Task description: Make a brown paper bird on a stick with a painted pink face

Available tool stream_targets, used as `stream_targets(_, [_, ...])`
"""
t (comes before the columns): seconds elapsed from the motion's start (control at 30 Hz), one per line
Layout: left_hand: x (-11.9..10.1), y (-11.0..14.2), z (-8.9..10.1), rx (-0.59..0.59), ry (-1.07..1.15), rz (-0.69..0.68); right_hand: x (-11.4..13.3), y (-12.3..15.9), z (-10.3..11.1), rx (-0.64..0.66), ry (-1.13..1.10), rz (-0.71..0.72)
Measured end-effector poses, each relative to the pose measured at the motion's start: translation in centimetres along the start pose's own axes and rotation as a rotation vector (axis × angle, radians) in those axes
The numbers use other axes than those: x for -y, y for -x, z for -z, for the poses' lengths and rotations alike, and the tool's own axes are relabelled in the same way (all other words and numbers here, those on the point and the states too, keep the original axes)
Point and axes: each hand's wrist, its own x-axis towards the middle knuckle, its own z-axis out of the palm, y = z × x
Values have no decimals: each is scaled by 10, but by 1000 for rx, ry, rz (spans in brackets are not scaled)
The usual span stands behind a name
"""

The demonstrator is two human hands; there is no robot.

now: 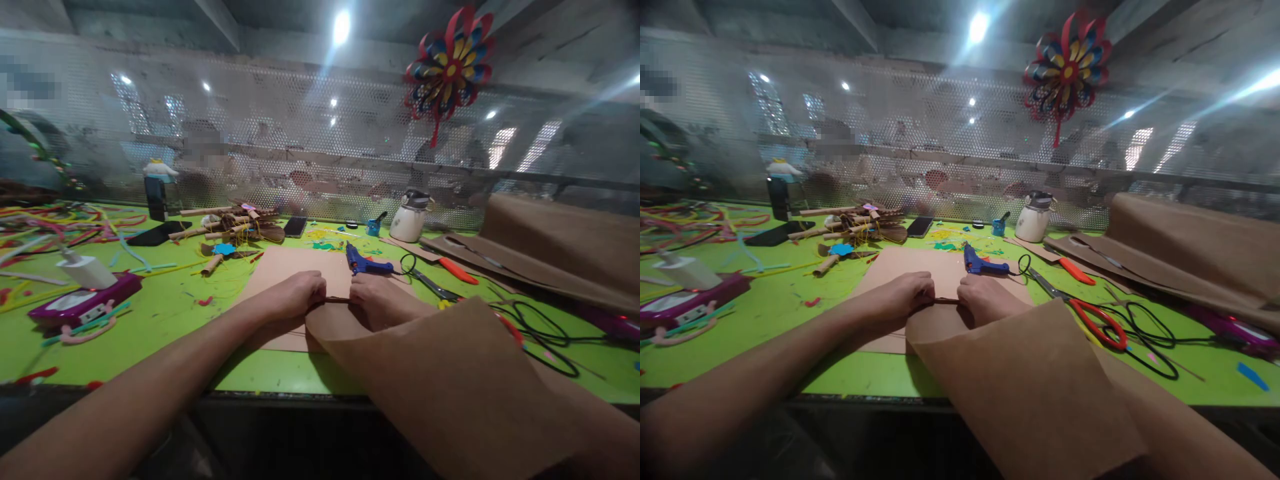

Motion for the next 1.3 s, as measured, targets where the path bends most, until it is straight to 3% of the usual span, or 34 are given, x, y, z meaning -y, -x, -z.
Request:
stream_targets(0.23, [-12, 10, 7, -13, -39, 49, 4, 6, -4, -35, 19, -62])
stream_targets(0.43, [-18, 13, 17, 56, -120, 53, 16, 14, 0, -49, 98, -69])
stream_targets(0.7, [-38, 15, 18, 81, -299, -74, 12, 7, 1, 89, 314, 46])
stream_targets(0.8, [-39, 15, 20, 50, -318, -71, 10, 7, -4, 122, 385, 27])
stream_targets(1.03, [-16, -7, 27, 94, 39, 196, 31, 13, -1, -56, 361, 14])
stream_targets(1.3, [-12, -5, 23, 168, 424, 286, 31, 5, -1, -186, 438, -9])
